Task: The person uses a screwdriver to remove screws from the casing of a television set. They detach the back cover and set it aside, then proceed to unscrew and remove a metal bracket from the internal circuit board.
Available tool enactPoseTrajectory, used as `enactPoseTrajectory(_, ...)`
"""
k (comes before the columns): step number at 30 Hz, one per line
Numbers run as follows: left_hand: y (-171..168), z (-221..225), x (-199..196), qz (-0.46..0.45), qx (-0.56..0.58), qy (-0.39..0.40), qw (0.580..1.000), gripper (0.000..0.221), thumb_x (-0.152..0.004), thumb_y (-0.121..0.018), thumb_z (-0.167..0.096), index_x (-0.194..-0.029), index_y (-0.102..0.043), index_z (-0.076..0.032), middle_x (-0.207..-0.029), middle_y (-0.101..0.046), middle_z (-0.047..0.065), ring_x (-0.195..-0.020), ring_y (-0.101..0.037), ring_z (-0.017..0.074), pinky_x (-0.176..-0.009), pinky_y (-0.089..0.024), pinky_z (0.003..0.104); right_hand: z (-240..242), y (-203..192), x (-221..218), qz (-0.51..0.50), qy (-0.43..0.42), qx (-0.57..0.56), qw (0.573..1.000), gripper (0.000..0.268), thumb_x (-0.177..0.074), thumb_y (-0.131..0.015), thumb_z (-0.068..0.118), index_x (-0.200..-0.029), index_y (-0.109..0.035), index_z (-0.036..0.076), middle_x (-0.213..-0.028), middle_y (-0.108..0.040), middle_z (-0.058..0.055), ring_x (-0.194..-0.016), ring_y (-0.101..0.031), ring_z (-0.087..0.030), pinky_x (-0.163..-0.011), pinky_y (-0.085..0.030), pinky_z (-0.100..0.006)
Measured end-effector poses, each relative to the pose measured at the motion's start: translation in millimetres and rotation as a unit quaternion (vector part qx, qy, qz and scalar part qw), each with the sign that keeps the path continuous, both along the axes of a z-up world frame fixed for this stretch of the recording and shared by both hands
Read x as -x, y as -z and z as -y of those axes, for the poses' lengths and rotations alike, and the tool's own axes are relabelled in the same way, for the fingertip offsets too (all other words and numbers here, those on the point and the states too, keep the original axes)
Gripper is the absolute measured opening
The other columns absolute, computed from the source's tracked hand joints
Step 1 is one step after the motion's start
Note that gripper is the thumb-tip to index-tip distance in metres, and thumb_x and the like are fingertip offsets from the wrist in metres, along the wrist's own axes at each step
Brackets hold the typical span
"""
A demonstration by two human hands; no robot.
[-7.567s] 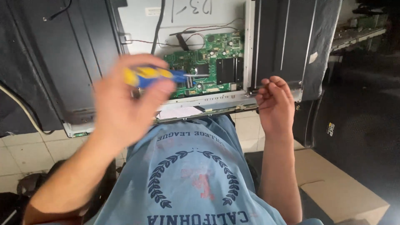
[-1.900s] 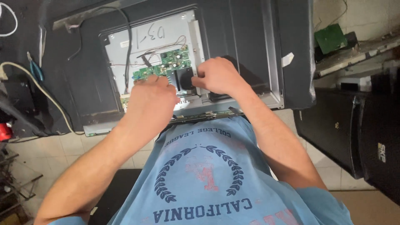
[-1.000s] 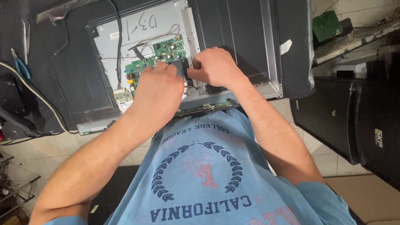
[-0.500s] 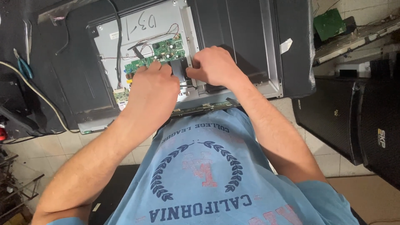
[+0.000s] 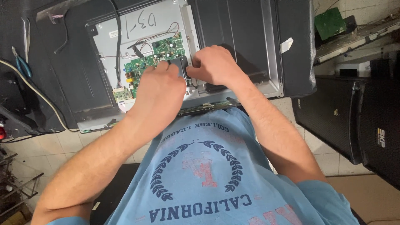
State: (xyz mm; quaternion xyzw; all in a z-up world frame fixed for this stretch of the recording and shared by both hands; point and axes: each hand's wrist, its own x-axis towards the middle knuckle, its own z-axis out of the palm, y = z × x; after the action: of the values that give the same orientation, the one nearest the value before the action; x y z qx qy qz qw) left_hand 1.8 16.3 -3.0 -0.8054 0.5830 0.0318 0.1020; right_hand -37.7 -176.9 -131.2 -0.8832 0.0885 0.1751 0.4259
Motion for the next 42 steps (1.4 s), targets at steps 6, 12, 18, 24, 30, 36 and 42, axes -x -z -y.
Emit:
enactPoseTrajectory(6, -4, 9, 1, 0.035, -0.031, 0.030, 0.998, 0.017, -0.080, -0.091, -0.014, -0.070, -0.077, -0.014, -0.075, -0.061, 0.004, -0.080, -0.058, 0.0228, -0.074, -0.047, 0.041, -1, 11, 0, 0.004, 0.013, -0.005, 1.000, 0.045, -0.097, -0.072, 0.053, -0.069, -0.074, 0.019, -0.053, -0.062, -0.004, -0.060, -0.067, -0.025, -0.069, -0.055, -0.039)
enactPoseTrajectory(12, -9, 5, -4, 0.019, -0.017, 0.050, 0.998, 0.016, -0.078, -0.092, -0.012, -0.070, -0.077, -0.012, -0.075, -0.059, 0.006, -0.080, -0.059, 0.0252, -0.071, -0.046, 0.042, 0, 11, 2, 0.017, 0.018, -0.007, 1.000, 0.042, -0.095, -0.074, 0.049, -0.066, -0.073, 0.019, -0.051, -0.061, -0.004, -0.058, -0.066, -0.025, -0.066, -0.054, -0.040)
enactPoseTrajectory(18, -15, 3, -6, 0.022, -0.060, 0.034, 0.997, 0.014, -0.081, -0.094, -0.015, -0.077, -0.081, -0.010, -0.074, -0.063, 0.006, -0.078, -0.062, 0.0231, -0.069, -0.047, 0.040, 2, 3, 5, 0.030, 0.017, -0.016, 0.999, 0.040, -0.093, -0.073, 0.048, -0.069, -0.075, 0.017, -0.050, -0.061, -0.004, -0.055, -0.064, -0.024, -0.064, -0.054, -0.039)
enactPoseTrajectory(24, -11, 5, -7, 0.006, -0.069, 0.026, 0.997, 0.015, -0.083, -0.094, -0.020, -0.079, -0.082, -0.011, -0.073, -0.064, 0.006, -0.075, -0.062, 0.0217, -0.069, -0.048, 0.038, 3, 7, 4, 0.036, 0.015, -0.019, 0.999, 0.037, -0.093, -0.072, 0.045, -0.068, -0.075, 0.019, -0.050, -0.061, -0.002, -0.054, -0.064, -0.022, -0.064, -0.054, -0.037)
enactPoseTrajectory(30, 0, -2, -13, 0.019, -0.053, 0.016, 0.998, 0.019, -0.079, -0.097, -0.028, -0.081, -0.084, -0.015, -0.073, -0.064, 0.002, -0.075, -0.062, 0.0198, -0.072, -0.051, 0.039, 4, 3, 5, 0.043, 0.014, -0.032, 0.998, 0.043, -0.095, -0.072, 0.051, -0.070, -0.076, 0.017, -0.050, -0.061, -0.003, -0.057, -0.065, -0.023, -0.066, -0.055, -0.037)
enactPoseTrajectory(36, -12, -11, -22, 0.037, -0.021, 0.001, 0.999, 0.020, -0.079, -0.097, -0.031, -0.084, -0.084, -0.017, -0.076, -0.062, 0.001, -0.080, -0.062, 0.0205, -0.076, -0.051, 0.038, 6, -4, 7, 0.045, 0.017, -0.040, 0.998, 0.041, -0.095, -0.074, 0.051, -0.071, -0.076, 0.019, -0.050, -0.061, -0.002, -0.057, -0.064, -0.021, -0.067, -0.057, -0.036)
enactPoseTrajectory(42, -15, -32, -30, 0.019, -0.016, -0.048, 0.999, 0.013, -0.088, -0.094, -0.030, -0.096, -0.088, -0.021, -0.084, -0.067, -0.002, -0.085, -0.065, 0.0179, -0.081, -0.056, 0.038, 4, 3, 7, 0.051, 0.007, -0.034, 0.998, 0.043, -0.098, -0.074, 0.052, -0.072, -0.077, 0.018, -0.052, -0.062, -0.002, -0.058, -0.063, -0.022, -0.067, -0.055, -0.037)
